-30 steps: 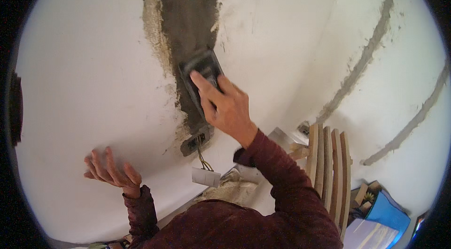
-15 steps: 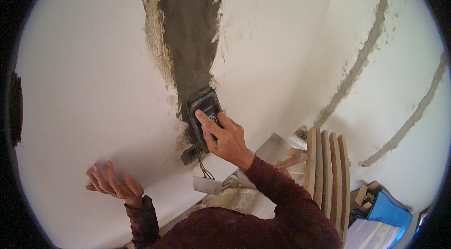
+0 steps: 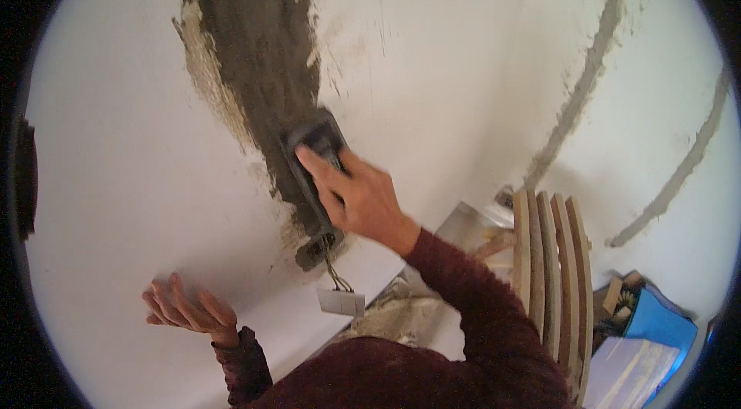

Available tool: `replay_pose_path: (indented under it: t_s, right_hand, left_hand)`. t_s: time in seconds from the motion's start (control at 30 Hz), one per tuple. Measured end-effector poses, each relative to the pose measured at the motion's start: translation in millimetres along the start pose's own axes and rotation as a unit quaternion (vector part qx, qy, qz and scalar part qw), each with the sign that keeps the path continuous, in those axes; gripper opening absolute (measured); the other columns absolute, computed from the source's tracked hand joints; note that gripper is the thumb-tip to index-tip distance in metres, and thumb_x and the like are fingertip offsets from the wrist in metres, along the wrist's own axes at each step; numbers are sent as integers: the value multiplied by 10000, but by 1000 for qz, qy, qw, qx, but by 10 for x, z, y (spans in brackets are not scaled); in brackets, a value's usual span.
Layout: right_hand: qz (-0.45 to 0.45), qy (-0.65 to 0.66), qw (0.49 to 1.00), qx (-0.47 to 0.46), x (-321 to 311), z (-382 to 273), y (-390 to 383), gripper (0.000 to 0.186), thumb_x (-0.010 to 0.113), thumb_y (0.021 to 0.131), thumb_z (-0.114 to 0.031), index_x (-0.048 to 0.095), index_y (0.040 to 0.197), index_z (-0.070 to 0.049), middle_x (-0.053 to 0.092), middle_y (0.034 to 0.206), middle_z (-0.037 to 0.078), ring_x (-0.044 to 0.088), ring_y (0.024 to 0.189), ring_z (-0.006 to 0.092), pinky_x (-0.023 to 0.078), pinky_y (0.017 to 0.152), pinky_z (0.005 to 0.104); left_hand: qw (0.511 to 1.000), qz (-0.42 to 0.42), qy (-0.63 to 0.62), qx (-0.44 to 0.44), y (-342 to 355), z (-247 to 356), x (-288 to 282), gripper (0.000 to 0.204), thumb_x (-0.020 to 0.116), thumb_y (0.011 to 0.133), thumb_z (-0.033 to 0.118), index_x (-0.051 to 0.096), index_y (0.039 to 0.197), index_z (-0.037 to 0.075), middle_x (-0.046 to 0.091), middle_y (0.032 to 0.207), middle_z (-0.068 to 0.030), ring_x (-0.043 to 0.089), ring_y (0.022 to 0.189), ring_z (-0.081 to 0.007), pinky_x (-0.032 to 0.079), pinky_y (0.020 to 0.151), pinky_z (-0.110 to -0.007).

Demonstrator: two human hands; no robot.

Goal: The person applies plaster to a vertical groove in a wall using a float, picking up more material from a bucket on a wooden stand, and finally holds a white electrical component near the groove.

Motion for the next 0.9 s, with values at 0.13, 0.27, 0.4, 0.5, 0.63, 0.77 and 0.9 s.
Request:
replay_pose_path:
  t_s: [0.13,0.27,0.4,0.5,0.63,0.77,0.9]
  right_hand:
    - [-12,-49,999,-8,-255,13,494,510,660,798,-4,661,1288,-146,575,717,119,491,536,246,447,501,350]
    - [113,-95,979,-143,-497,32,1714,412,632,854,-125,674,1262,-159,640,771,126,585,588,271,488,536,372]
    - [72,-56,972,-215,-862,-44,2309,448,540,958,-231,527,1366,-49,662,962,158,638,751,290,509,657,433]
    - [28,-26,998,-51,-379,-20,1668,418,564,906,-195,624,1314,-266,615,883,145,632,676,307,527,598,446]
    - [-55,-14,997,-50,24,140,-206,561,636,864,-140,566,1396,-306,500,848,33,537,612,168,481,486,298]
    - [-56,-43,996,-59,97,305,-638,543,631,864,-146,586,1375,-326,473,796,20,509,591,153,461,464,287]
    - [0,-28,999,-46,-85,191,397,473,570,906,-179,609,1344,-354,529,805,49,550,589,182,471,466,323]
  left_hand:
    - [1000,9,22,18,38,67,2,482,413,968,333,580,1319,47,441,1478,-180,270,1460,-375,-23,1209,-546]
    - [999,-8,37,16,35,53,-10,495,404,965,353,569,1329,62,430,1484,-179,254,1463,-377,-32,1204,-548]
    - [1000,-12,22,11,11,52,-34,458,435,969,342,550,1334,91,394,1502,-168,214,1479,-386,-54,1194,-589]
    - [999,-21,30,12,26,44,-26,461,433,971,334,543,1346,89,383,1510,-172,205,1483,-380,-54,1197,-580]
    - [999,-3,28,17,20,93,52,465,452,964,323,548,1353,86,410,1499,-164,218,1479,-377,-63,1186,-578]
    - [998,-26,53,19,82,187,35,483,457,947,293,522,1372,74,352,1529,-192,176,1487,-404,-71,1191,-581]
    - [996,-33,72,32,30,27,-86,476,456,964,306,525,1373,73,354,1527,-203,182,1484,-410,-77,1188,-573]
Point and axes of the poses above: each hand's wrist, its own y-axis towards the middle knuckle, its own x-axis out of the palm, z = x × y, the point moved 2 cm from there along y, towards the middle knuckle
